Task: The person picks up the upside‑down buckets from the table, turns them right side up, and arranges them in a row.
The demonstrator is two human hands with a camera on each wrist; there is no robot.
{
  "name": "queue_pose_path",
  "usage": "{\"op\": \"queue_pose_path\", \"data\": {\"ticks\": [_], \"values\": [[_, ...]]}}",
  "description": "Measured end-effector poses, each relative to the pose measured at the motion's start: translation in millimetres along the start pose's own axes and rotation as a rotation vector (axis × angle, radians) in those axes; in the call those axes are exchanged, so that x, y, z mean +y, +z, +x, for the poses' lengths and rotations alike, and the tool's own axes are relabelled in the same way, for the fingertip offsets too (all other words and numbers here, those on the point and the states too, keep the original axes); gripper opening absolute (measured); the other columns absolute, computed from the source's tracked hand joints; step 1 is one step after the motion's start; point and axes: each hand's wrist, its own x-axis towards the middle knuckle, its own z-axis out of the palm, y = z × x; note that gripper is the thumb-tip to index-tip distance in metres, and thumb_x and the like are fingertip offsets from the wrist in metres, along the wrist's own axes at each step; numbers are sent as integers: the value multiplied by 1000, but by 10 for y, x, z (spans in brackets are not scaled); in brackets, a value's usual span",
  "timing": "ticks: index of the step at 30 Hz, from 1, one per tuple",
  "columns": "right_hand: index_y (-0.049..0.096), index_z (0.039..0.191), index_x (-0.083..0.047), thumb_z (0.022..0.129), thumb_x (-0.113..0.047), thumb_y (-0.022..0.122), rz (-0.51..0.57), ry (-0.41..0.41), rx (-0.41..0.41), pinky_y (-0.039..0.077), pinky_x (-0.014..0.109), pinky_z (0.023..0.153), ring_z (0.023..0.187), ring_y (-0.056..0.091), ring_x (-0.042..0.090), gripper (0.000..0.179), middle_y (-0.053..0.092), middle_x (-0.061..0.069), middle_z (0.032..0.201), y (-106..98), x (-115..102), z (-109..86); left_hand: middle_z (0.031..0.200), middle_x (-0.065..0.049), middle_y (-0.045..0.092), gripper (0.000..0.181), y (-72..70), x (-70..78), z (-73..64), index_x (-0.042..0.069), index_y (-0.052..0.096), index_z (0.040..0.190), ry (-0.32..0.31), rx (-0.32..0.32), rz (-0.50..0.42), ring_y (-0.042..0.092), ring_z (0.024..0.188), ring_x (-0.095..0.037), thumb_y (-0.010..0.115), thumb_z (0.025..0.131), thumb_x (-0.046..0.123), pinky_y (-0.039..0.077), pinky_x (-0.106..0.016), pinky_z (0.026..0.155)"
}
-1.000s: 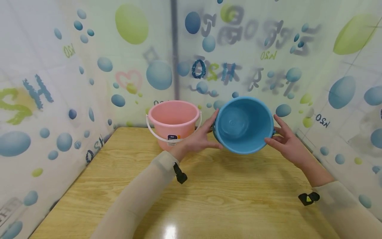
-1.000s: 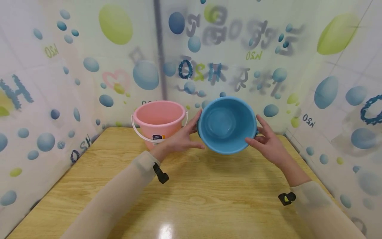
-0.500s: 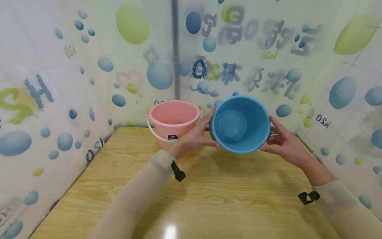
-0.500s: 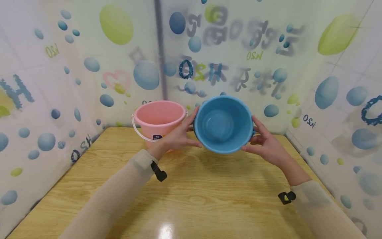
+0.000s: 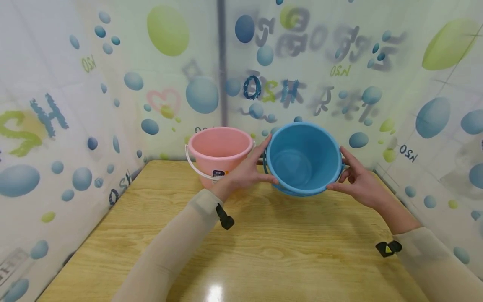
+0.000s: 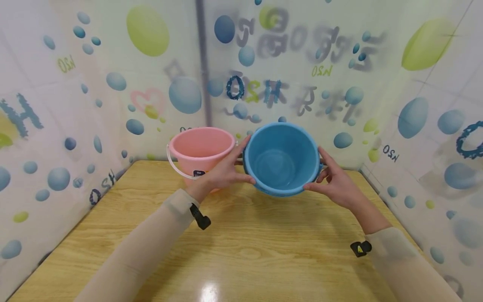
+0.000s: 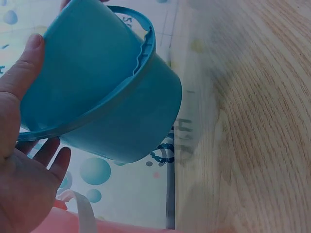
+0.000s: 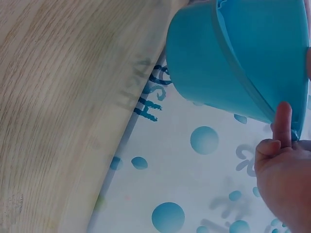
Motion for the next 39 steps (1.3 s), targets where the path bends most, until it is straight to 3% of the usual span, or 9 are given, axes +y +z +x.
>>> {"op": "queue_pose_path", "data": {"ticks": [5, 9, 12, 17, 21, 24, 29, 33, 39], "values": [[11, 178, -14, 97, -5, 84, 30, -1, 25, 49, 19, 75, 86, 61, 8, 110, 59, 11, 131, 2, 24, -11, 183, -6, 23, 133, -4, 30, 0, 29, 4, 179, -56, 10, -70, 36, 163, -43, 96, 84, 15, 49, -56, 124], [15, 178, -16, 100, -8, 81, 47, 18, 58, 49, 20, 72, 87, 61, 6, 102, 62, -1, 117, -12, 29, -8, 182, -13, 26, 128, -4, 76, 7, 28, 5, 179, -115, 5, -213, 44, 158, -49, 92, 88, 9, 52, -59, 120], [21, 178, -20, 103, -13, 79, 16, 23, 84, 44, 23, 73, 93, 59, 4, 95, 61, -4, 120, -19, 26, 2, 180, -19, 28, 125, -9, 111, 21, 29, 5, 179, -141, 6, -268, 49, 154, -52, 91, 90, 6, 55, -60, 115], [24, 177, -24, 107, -14, 74, 12, 10, 86, 47, 17, 81, 109, 57, 0, 87, 56, 9, 146, -4, 31, 17, 181, -14, 28, 123, -29, 161, 21, 34, 10, 178, -183, 23, -234, 48, 156, -49, 93, 87, 30, 53, -59, 118], [16, 179, -25, 112, -14, 64, 121, 21, 29, 56, 11, 89, 131, 62, 14, 83, 46, 23, 164, 3, 37, 30, 182, -8, 27, 132, -27, 165, 22, 36, 12, 178, -193, 29, -232, 50, 155, -46, 90, 74, 55, 51, -59, 120], [9, 179, -27, 115, -18, 58, 183, 49, -1, 57, 10, 92, 137, 61, 12, 81, 38, 31, 170, -4, 46, 36, 182, -7, 29, 135, -14, 158, 35, 35, 12, 178, -188, 31, -243, 52, 154, -45, 89, 70, 61, 52, -58, 119], [4, 179, -27, 118, -22, 52, 254, 65, -13, 58, 10, 93, 117, 65, -11, 78, 39, 39, 165, -13, 89, 53, 181, -8, 31, 123, 14, 132, 77, 32, 12, 178, -197, 44, -231, 53, 153, -43, 91, 85, 45, 52, -58, 120], [4, 179, -25, 119, -21, 49, 300, 64, -25, 59, 11, 93, 112, 69, -12, 76, 38, 41, 164, -10, 122, 72, 181, -7, 31, 115, 49, 93, 108, 30, 12, 179, -219, 57, -219, 48, 157, -38, 90, 94, 29, 50, -57, 122], [1, 179, -23, 120, -24, 47, 316, 80, -56, 57, 10, 94, 114, 68, -13, 75, 38, 42, 164, -9, 176, 86, 180, -8, 33, 110, 106, 48, 133, 31, 14, 178, -232, 56, -243, 48, 157, -40, 88, 97, 26, 52, -58, 120]]}}
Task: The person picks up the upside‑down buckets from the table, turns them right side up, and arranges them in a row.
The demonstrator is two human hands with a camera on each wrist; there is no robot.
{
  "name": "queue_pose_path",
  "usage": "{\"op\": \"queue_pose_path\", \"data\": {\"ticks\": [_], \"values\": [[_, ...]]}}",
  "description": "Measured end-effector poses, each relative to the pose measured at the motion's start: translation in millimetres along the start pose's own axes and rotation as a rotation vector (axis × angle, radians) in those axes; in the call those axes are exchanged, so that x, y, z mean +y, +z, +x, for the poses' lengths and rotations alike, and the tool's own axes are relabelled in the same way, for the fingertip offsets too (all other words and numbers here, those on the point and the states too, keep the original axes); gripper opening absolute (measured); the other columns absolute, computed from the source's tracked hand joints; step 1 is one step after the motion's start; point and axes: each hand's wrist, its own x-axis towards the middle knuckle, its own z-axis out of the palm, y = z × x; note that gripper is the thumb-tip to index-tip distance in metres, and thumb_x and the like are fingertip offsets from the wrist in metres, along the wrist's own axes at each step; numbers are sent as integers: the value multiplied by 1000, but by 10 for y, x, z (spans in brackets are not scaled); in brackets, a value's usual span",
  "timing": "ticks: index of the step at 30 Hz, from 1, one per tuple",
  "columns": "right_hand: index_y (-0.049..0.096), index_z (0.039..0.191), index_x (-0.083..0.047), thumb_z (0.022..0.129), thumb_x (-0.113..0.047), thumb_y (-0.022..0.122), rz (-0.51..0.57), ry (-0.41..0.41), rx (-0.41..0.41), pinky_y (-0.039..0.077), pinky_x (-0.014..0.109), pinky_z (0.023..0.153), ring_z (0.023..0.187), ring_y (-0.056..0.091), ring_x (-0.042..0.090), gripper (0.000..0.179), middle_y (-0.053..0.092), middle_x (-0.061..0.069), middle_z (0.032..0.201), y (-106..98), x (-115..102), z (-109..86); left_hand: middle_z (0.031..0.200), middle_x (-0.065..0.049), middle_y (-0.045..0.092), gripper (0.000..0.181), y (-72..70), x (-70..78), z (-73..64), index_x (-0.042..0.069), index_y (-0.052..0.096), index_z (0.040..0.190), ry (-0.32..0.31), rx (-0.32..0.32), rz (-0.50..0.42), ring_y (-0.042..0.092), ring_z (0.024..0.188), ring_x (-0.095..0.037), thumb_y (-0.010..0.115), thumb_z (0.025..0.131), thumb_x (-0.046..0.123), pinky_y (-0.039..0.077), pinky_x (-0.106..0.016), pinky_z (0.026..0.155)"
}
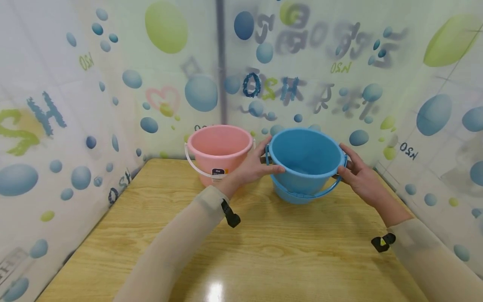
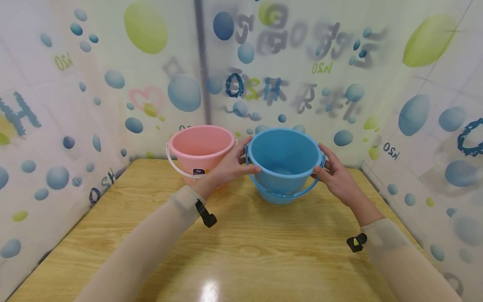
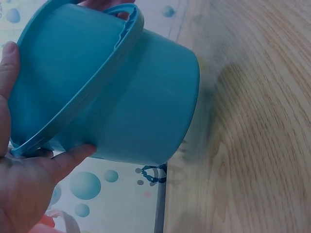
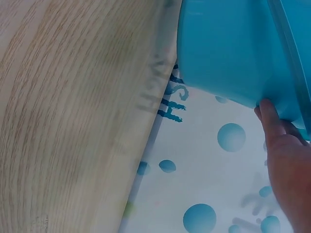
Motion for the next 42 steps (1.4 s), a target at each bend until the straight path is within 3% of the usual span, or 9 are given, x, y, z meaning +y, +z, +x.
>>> {"op": "queue_pose_path", "data": {"ticks": [9, 22, 24, 27, 29, 31, 38, 42], "values": [[0, 179, -19, 121, -26, 42, 42, 14, -38, 57, 11, 95, 117, 63, -15, 72, 33, 43, 167, -19, 134, 76, 181, -7, 29, 101, 71, -73, 52, 29, 15, 178, -12, 25, -9, 35, 165, -35, 81, 102, 22, 47, -59, 124], [-5, 178, -18, 122, -33, 36, 92, 70, -78, 56, 12, 97, 120, 62, -11, 72, 29, 42, 166, -14, 271, 143, 185, -3, 20, 103, 91, -171, 70, 31, 8, 178, -109, 29, 58, 19, 172, -32, 76, 102, 47, 33, -64, 132], [-6, 178, -18, 122, -35, 36, 75, 82, -83, 56, 12, 98, 126, 62, -5, 72, 29, 40, 168, -11, 271, 149, 185, -3, 18, 104, 88, -184, 70, 30, 7, 179, -127, 32, 74, 17, 172, -32, 75, 102, 50, 31, -65, 133], [-7, 178, -20, 121, -38, 36, 52, 96, -89, 55, 12, 98, 145, 59, 24, 73, 25, 38, 173, -9, 274, 172, 186, -2, 16, 105, 86, -196, 70, 33, 6, 178, -146, 39, 86, 15, 173, -33, 75, 101, 54, 29, -65, 134], [-7, 178, -22, 121, -40, 35, 45, 102, -89, 54, 11, 97, 154, 47, 46, 73, 22, 38, 175, -8, 275, 190, 186, -1, 15, 105, 86, -211, 75, 34, 6, 178, -152, 47, 86, 15, 173, -32, 74, 101, 55, 28, -66, 134], [-7, 178, -22, 121, -41, 35, 52, 107, -90, 54, 11, 97, 157, 35, 60, 73, 20, 38, 176, -6, 285, 214, 186, 0, 14, 105, 87, -230, 85, 38, 5, 178, -161, 55, 80, 13, 173, -32, 74, 101, 58, 27, -66, 134], [-8, 178, -25, 120, -46, 37, 45, 146, -75, 54, 12, 99, 157, 36, 60, 76, 20, 35, 177, -18, 330, 290, 186, -2, 11, 106, 91, -286, 181, 41, 2, 177, -185, 48, -15, 18, 172, -34, 72, 101, 60, 39, -64, 129], [-8, 178, -25, 119, -49, 38, 7, 165, -63, 54, 43, 117, 157, 37, 60, 78, 21, 35, 177, -23, 343, 332, 186, -5, 13, 104, 84, -311, 252, 38, 0, 178, -186, 25, -109, 25, 169, -35, 71, 104, 54, 40, -65, 128]]}}
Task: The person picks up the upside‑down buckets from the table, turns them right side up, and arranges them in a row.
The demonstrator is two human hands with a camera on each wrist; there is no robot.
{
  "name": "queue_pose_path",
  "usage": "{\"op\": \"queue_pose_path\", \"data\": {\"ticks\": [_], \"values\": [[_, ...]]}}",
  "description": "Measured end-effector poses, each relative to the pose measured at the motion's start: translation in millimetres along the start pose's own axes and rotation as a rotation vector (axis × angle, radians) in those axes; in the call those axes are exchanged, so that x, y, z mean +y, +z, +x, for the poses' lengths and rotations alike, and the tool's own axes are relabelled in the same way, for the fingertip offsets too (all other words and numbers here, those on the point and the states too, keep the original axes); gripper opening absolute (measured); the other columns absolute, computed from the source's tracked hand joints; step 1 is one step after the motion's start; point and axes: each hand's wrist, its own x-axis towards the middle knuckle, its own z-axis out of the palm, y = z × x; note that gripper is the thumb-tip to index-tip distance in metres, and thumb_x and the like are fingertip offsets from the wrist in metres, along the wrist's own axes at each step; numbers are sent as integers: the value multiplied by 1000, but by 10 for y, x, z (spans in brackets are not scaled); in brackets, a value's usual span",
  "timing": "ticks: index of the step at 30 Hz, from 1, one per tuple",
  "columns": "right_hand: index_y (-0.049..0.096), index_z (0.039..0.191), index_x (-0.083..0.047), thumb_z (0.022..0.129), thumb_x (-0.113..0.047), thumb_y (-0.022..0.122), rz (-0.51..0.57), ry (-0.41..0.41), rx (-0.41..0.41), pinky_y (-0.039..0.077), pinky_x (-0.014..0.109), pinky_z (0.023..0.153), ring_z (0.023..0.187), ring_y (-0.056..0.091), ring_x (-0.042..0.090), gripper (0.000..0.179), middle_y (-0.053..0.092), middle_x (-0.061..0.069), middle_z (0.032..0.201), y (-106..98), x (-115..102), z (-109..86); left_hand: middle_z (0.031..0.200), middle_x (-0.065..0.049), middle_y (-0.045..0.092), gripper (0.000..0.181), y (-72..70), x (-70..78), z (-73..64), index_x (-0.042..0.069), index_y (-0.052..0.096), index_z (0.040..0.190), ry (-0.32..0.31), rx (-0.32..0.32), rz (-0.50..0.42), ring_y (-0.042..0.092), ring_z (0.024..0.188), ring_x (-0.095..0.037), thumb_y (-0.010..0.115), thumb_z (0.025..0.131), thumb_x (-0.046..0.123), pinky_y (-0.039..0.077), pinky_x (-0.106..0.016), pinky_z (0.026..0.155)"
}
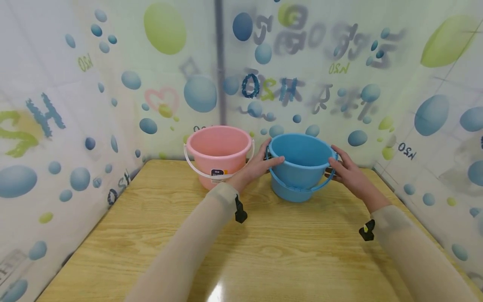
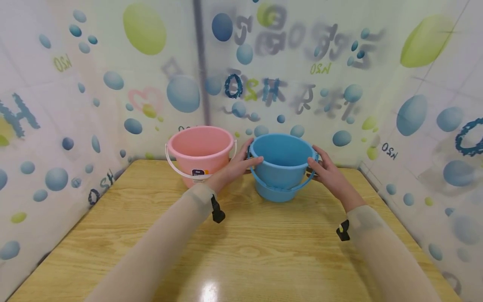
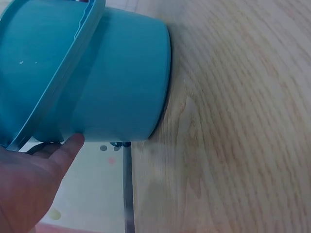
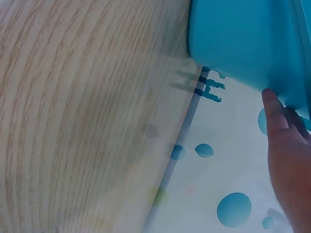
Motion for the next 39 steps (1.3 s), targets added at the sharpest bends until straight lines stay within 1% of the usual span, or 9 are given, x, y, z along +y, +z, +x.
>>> {"op": "queue_pose_path", "data": {"ticks": [3, 5, 13, 20, 23, 28, 32, 35, 39], "values": [[-9, 178, -24, 119, -49, 38, -4, 3, 5, 42, 65, 122, 157, 36, 61, 79, 21, 36, 176, 19, -5, 37, 186, -5, 12, 102, -11, -2, 38, 39, -1, 178, -20, -3, -34, 25, 169, -36, 70, 105, 52, 39, -68, 127], [-10, 178, -24, 119, -49, 38, 2, 6, 9, 38, 69, 122, 157, 37, 60, 79, 22, 37, 176, 35, -10, 52, 186, -6, 11, 101, -15, -6, 59, 38, -1, 177, -29, 0, -35, 25, 169, -37, 68, 105, 52, 40, -69, 126], [-12, 177, -24, 120, -47, 37, 23, -3, 17, 36, 73, 122, 159, 35, 59, 79, 23, 39, 175, 72, -7, 70, 187, -5, 6, 92, -14, 0, 100, 43, -2, 177, -45, 7, -38, 21, 170, -41, 61, 110, 50, 38, -74, 125], [-12, 177, -24, 120, -47, 38, 25, -9, 28, 37, 74, 122, 157, 37, 60, 80, 24, 39, 174, 87, -14, 82, 188, -2, 3, 88, 15, -16, 147, 52, -3, 174, -46, 27, -24, 22, 170, -42, 57, 110, 56, 39, -73, 125], [-12, 177, -22, 119, -47, 38, 30, -11, 34, 37, 75, 121, 156, 37, 60, 81, 25, 40, 173, 105, -18, 89, 188, -1, 2, 88, 31, -37, 158, 54, -3, 173, -38, 37, -23, 21, 170, -44, 56, 109, 60, 39, -73, 125], [-13, 177, -21, 119, -47, 38, 30, -12, 36, 38, 78, 120, 156, 37, 62, 82, 25, 42, 172, 120, -28, 95, 188, 2, 3, 87, 46, -56, 147, 58, 0, 172, -40, 71, -18, 23, 169, -44, 57, 106, 65, 37, -73, 126], [-13, 177, -22, 119, -48, 38, 6, -9, 40, 39, 78, 119, 155, 39, 62, 81, 26, 41, 172, 117, -25, 103, 188, 3, 1, 86, 58, -42, 144, 57, 3, 172, -36, 104, -25, 24, 169, -43, 58, 106, 63, 38, -74, 125], [-12, 177, -22, 119, -49, 38, -16, -5, 44, 41, 77, 119, 154, 41, 62, 82, 28, 41, 172, 121, -30, 107, 188, 3, 0, 88, 58, -41, 148, 54, 2, 173, -18, 115, -38, 19, 171, -38, 59, 106, 61, 36, -70, 128], [-16, 176, -22, 119, -50, 36, -31, -2, 47, 40, 74, 120, 153, 42, 62, 82, 28, 41, 172, 121, -33, 101, 187, 7, 0, 92, 54, -39, 137, 55, -1, 173, -3, 137, -22, 10, 174, -27, 60, 105, 67, 29, -61, 135]]}}
